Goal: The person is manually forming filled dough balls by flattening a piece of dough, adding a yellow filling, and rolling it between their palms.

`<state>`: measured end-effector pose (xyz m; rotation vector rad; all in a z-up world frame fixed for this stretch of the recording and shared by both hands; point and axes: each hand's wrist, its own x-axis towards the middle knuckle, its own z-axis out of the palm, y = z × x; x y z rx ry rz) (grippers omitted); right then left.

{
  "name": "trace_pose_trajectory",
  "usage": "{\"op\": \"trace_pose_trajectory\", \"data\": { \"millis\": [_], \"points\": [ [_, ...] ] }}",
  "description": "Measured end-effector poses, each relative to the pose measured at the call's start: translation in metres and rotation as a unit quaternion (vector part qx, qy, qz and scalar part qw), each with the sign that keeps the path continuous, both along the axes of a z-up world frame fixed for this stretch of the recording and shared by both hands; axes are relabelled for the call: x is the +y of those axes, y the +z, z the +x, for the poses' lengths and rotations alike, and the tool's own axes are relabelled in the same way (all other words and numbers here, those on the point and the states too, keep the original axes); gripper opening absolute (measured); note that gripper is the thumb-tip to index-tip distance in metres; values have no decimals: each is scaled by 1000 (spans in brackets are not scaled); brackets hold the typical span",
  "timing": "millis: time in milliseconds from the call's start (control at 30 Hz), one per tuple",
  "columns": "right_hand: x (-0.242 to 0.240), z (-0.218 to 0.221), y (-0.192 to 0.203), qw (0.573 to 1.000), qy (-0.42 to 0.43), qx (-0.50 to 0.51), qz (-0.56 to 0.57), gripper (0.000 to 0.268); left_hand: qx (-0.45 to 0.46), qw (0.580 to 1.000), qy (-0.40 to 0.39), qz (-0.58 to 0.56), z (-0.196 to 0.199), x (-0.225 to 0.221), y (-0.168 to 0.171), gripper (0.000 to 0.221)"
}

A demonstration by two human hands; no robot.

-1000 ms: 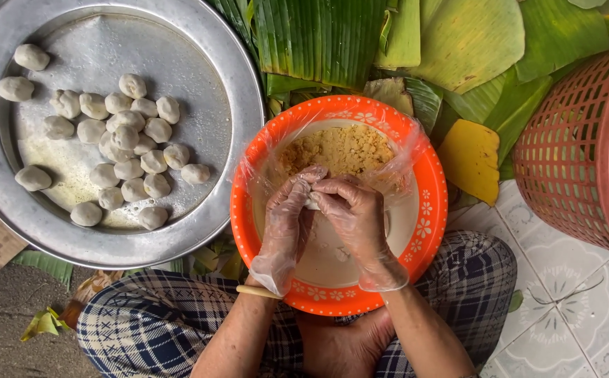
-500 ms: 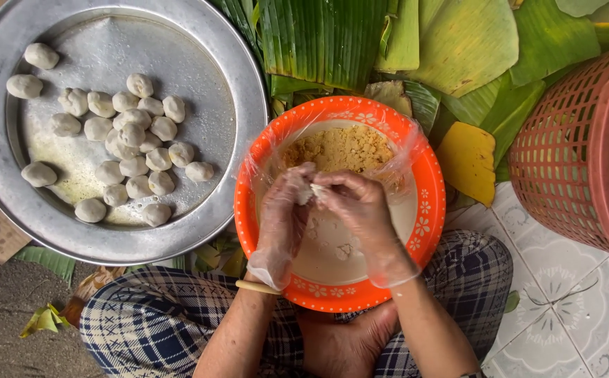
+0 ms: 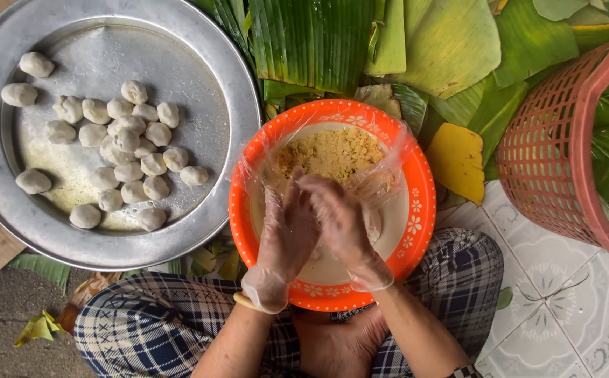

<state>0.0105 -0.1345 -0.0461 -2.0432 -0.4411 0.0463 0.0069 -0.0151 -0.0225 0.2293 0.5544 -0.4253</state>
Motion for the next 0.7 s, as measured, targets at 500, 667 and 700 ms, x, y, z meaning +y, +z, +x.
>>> {"op": "trace_pose_trajectory", "data": {
  "millis": [500,667,700],
  "points": [
    [18,-15,13,938,-99,200,266,66,-293,818,38,493,1,-23,59,82],
    [34,-32,23,819,-244,326,406,40,-351,744,52,566,10,11,34,71],
    [27,-21,32,817,-241,328,407,40,-349,742,53,570,2,3,48,71]
  ]
}}
